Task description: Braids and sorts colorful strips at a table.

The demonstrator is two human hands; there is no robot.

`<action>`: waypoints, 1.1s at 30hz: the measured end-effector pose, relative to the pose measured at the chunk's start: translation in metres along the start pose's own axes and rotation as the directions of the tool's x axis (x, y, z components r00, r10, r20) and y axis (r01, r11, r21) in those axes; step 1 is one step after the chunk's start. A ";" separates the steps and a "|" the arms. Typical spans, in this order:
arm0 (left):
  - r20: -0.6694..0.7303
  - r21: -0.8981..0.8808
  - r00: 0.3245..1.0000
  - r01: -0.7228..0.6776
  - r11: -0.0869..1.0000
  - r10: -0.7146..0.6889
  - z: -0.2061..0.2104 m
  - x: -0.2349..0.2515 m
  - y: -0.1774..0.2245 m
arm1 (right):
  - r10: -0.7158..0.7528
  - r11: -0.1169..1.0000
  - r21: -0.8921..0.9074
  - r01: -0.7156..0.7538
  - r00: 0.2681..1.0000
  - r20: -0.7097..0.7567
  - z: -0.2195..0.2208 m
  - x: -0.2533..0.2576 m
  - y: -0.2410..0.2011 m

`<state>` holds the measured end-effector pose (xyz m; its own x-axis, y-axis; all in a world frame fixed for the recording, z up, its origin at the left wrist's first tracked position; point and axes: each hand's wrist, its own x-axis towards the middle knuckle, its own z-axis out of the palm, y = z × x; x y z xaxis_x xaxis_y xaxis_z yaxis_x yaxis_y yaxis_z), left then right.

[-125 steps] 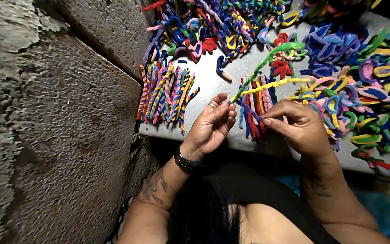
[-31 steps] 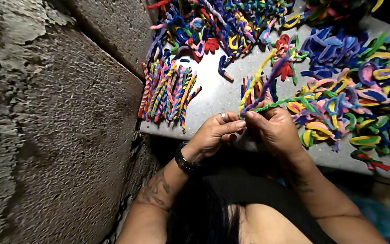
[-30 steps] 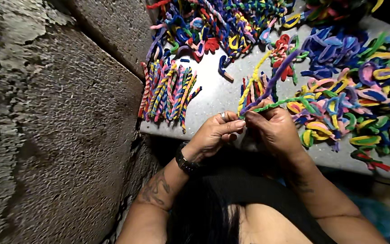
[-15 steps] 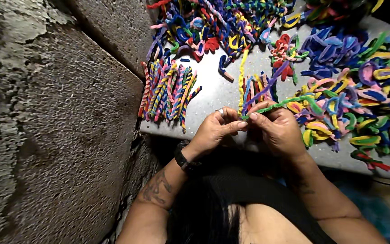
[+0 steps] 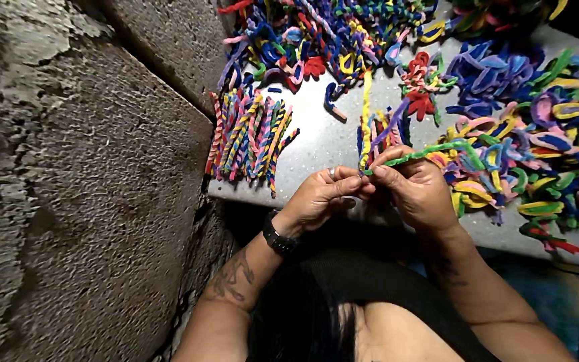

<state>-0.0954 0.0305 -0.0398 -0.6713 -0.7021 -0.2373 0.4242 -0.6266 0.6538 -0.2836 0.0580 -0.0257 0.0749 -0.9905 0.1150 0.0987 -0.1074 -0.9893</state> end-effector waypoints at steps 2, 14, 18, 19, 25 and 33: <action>-0.034 0.003 0.999 -0.035 0.999 0.035 0.002 -0.001 -0.002 | -0.006 1.000 -0.015 0.006 1.000 -0.009 0.001 0.000 -0.001; -0.073 0.001 0.994 -0.081 0.997 0.081 0.008 0.000 -0.003 | -0.041 0.999 -0.030 0.042 0.999 0.008 0.000 -0.002 -0.004; -0.041 0.057 0.994 -0.103 0.993 0.105 0.004 -0.002 0.001 | -0.130 0.990 -0.036 0.137 0.980 0.148 -0.010 0.003 0.002; -0.041 0.066 0.992 -0.113 0.991 0.116 0.004 -0.002 0.001 | -0.135 0.990 -0.020 0.140 0.980 0.144 -0.010 0.004 0.004; -0.043 0.193 0.981 -0.178 0.965 0.190 0.003 -0.002 -0.002 | 0.082 0.971 0.227 -0.078 0.997 -0.004 0.004 0.004 0.003; 0.024 0.214 0.984 -0.178 0.960 0.177 0.001 -0.003 -0.004 | 0.112 0.971 0.205 -0.121 0.992 0.052 0.004 0.004 0.007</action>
<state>-0.0957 0.0356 -0.0414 -0.5999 -0.7938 -0.1001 0.3973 -0.4041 0.8239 -0.2791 0.0534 -0.0314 0.1368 -0.9906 0.0076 0.2899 0.0327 -0.9565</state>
